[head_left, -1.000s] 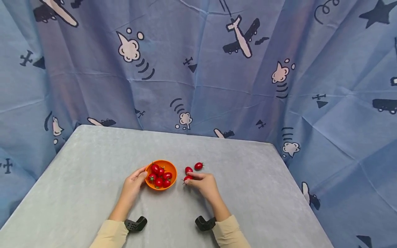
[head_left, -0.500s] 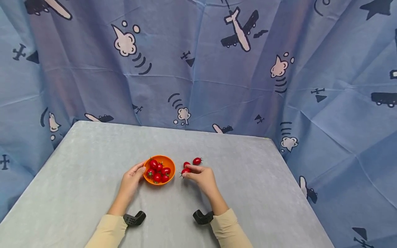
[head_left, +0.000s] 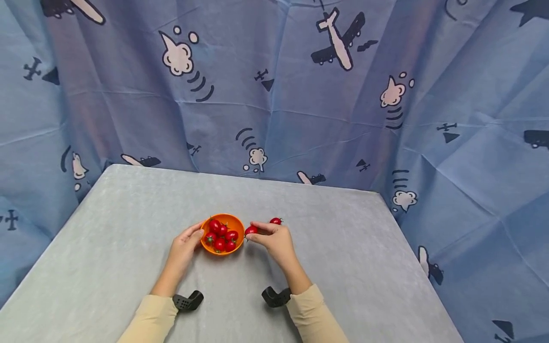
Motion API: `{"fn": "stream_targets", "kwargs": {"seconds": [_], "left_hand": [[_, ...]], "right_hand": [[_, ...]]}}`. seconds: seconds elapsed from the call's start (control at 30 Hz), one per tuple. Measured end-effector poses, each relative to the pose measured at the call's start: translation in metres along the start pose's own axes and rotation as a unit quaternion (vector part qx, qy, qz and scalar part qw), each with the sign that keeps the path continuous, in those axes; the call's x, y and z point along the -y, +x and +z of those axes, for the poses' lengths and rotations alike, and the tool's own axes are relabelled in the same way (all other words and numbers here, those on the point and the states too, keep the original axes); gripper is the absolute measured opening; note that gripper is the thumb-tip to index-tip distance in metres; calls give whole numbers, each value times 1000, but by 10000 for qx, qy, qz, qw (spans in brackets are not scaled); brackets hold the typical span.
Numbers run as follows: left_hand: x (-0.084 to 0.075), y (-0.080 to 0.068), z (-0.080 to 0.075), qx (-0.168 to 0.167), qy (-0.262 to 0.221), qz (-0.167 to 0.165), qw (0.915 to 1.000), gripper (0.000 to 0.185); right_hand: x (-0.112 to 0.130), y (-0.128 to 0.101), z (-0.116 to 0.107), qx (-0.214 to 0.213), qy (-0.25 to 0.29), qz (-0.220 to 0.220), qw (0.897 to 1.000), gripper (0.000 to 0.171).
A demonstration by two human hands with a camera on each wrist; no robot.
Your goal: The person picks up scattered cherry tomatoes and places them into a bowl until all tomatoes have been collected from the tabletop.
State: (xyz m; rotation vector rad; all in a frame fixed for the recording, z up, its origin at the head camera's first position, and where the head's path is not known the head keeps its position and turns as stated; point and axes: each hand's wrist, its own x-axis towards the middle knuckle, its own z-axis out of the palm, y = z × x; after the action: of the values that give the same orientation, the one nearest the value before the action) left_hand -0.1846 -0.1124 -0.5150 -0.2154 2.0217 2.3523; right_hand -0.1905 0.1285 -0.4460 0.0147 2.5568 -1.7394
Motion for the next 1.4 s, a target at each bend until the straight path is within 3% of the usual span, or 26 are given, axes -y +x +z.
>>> {"fn": "stream_targets", "kwargs": {"seconds": [0.43, 0.73, 1.1, 1.4], "left_hand": [[-5, 1, 2, -85, 34, -26, 10000, 44], [-4, 0, 2, -93, 5, -4, 10000, 44], [-1, 0, 2, -28, 91, -72, 9999, 44], [-2, 0, 0, 4, 124, -110, 9999, 44]], "right_hand": [[6, 6, 9, 302, 45, -329, 9990, 37], [11, 10, 25, 533, 86, -171, 9984, 37], [15, 11, 54, 401, -351, -140, 9985, 35], [16, 12, 66, 330, -771, -380, 9957, 34]]}}
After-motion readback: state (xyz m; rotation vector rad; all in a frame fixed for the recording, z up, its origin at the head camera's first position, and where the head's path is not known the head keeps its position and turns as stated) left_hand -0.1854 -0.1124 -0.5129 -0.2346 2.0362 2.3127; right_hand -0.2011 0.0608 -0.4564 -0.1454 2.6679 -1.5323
